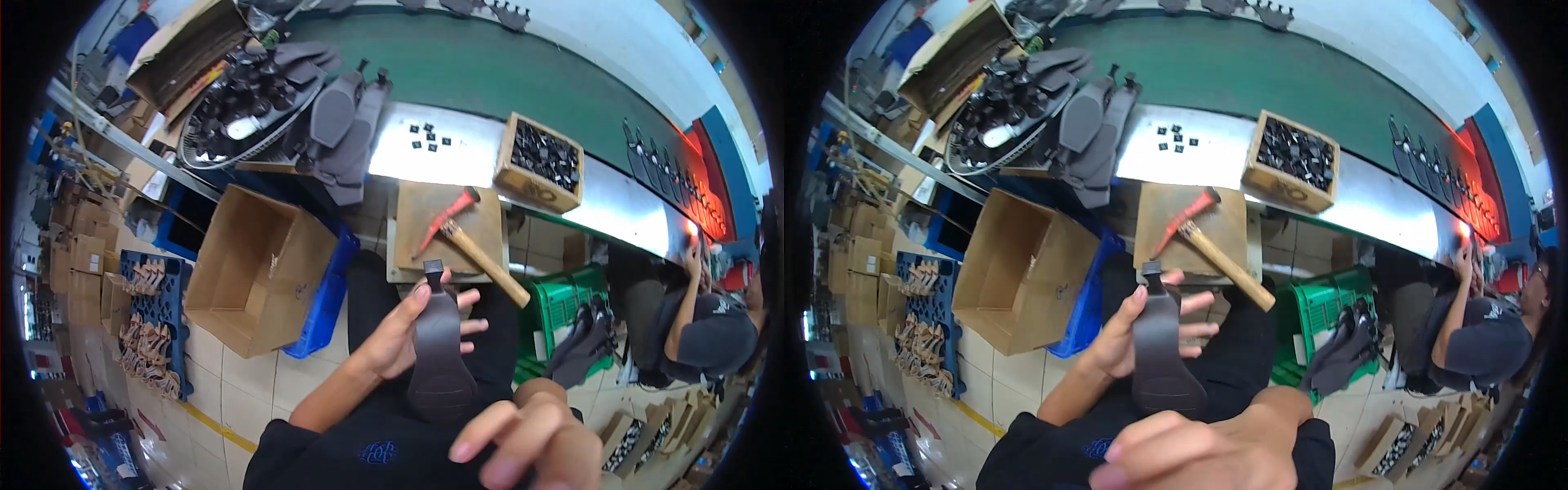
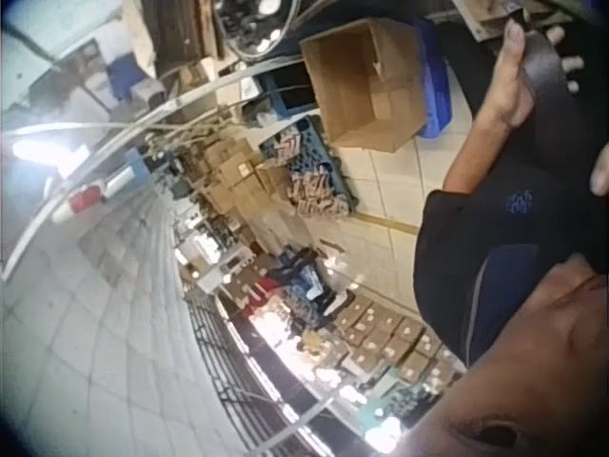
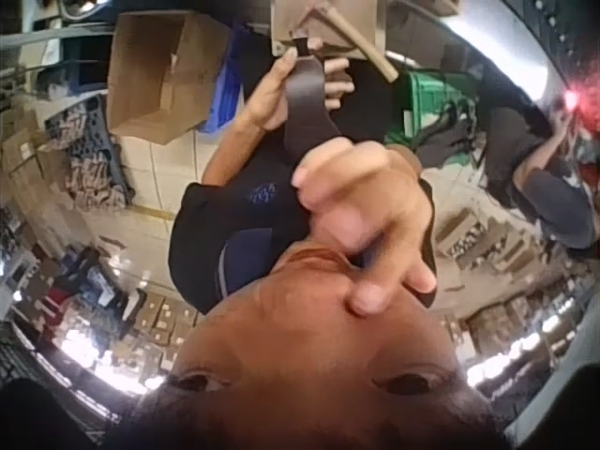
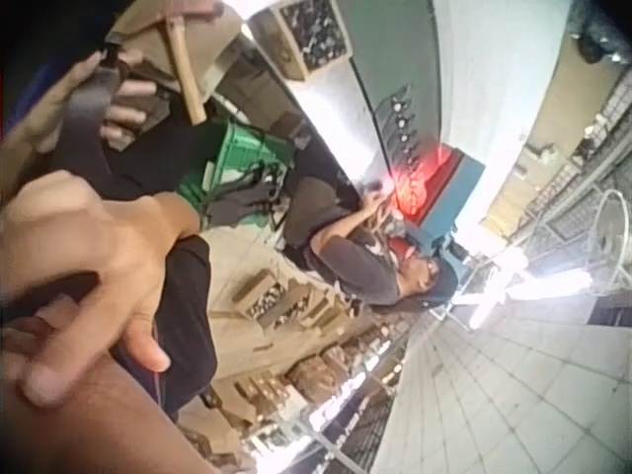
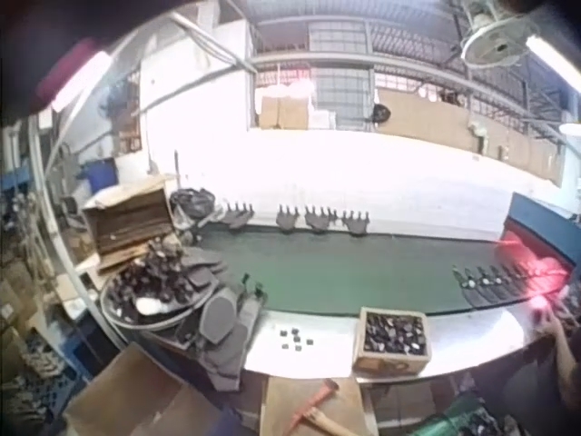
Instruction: Assembling shoe components by attaching parts to soles using a hammer and wooden block.
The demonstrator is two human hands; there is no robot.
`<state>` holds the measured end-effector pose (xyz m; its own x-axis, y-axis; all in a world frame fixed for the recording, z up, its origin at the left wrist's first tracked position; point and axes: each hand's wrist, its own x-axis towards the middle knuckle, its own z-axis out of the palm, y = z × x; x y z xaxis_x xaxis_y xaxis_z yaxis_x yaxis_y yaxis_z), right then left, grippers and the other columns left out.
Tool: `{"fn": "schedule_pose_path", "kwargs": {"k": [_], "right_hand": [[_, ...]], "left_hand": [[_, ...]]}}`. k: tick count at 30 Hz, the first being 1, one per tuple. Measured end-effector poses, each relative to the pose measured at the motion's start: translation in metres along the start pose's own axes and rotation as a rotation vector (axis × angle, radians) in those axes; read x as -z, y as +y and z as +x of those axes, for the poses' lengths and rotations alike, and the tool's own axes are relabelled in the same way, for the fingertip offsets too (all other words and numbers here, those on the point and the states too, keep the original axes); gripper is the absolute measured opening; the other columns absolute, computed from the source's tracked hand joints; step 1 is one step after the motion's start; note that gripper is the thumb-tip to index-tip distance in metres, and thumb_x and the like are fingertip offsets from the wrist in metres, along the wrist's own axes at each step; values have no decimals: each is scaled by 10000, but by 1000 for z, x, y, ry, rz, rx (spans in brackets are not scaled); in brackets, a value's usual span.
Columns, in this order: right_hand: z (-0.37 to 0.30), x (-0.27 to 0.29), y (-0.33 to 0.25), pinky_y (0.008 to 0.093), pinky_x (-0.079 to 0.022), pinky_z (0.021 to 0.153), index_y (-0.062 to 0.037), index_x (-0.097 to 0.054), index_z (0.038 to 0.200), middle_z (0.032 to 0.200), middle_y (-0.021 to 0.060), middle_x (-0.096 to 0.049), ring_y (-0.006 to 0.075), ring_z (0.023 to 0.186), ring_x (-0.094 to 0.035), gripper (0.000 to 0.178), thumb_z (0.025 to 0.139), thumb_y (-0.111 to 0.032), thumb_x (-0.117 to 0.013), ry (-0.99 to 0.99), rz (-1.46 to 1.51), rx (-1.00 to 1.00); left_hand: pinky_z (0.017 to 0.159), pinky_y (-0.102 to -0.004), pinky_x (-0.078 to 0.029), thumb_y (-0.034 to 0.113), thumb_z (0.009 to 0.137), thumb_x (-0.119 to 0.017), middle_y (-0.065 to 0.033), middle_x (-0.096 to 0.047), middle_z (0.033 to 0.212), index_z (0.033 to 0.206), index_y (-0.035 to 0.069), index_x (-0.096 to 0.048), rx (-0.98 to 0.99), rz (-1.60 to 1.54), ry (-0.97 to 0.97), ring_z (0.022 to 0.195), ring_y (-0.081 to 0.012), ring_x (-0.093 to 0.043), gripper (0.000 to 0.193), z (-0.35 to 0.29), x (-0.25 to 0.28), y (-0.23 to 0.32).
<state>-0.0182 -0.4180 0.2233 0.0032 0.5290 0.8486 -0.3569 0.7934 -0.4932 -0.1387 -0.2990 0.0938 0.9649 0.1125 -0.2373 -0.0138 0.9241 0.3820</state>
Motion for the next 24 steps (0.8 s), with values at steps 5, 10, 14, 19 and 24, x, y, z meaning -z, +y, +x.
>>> {"fn": "schedule_pose_path", "kwargs": {"k": [5, 10, 14, 19, 24], "right_hand": [[-1, 11, 1, 528, -417, 973, -213, -738, 1213, 1410, 326, -466, 452, 1269, -441, 497, 1031, -565, -437, -19, 58, 65], [-3, 25, -4, 538, -414, 988, -206, -756, 1188, 1554, 336, -309, 474, 1333, -393, 526, 1013, -595, -448, -41, 4, 51], [4, 36, -14, 568, -338, 1049, -217, -756, 1194, 1548, 423, -211, 498, 1361, -359, 550, 1014, -613, -420, -116, 3, 65], [4, 22, -17, 524, -217, 1140, -155, -684, 1305, 1434, 537, -254, 580, 1399, -279, 591, 1041, -581, -370, -216, 198, -34], [8, -15, 8, 560, -250, 1112, -126, -700, 1267, 1416, 564, -225, 598, 1392, -282, 605, 1039, -582, -373, -264, 570, -82]], "left_hand": [[1114, -522, -409, 523, 989, -553, -257, -251, 1605, 1565, 83, -203, -200, 68, -41, 1397, -436, -417, 805, 3, -18, -43], [984, -401, -522, 147, 1020, -581, -206, -672, 1205, 1418, -42, -409, -179, 591, 85, 1079, -293, -690, 473, -7, -20, 14], [725, -301, -520, 393, 888, -761, -69, -686, 868, 942, -22, -625, -706, 1495, 379, 795, -132, -636, 440, 35, 4, 139], [885, -426, -521, 374, 863, -752, -230, -639, 1115, 1227, -26, -576, -906, 2121, 924, 1040, -364, -640, 568, 109, 50, 301], [1121, -600, -329, 478, 897, -639, -207, -377, 1550, 1459, 51, -452, -694, 2673, 1012, 1445, -399, -334, 730, 166, 123, 273]]}}
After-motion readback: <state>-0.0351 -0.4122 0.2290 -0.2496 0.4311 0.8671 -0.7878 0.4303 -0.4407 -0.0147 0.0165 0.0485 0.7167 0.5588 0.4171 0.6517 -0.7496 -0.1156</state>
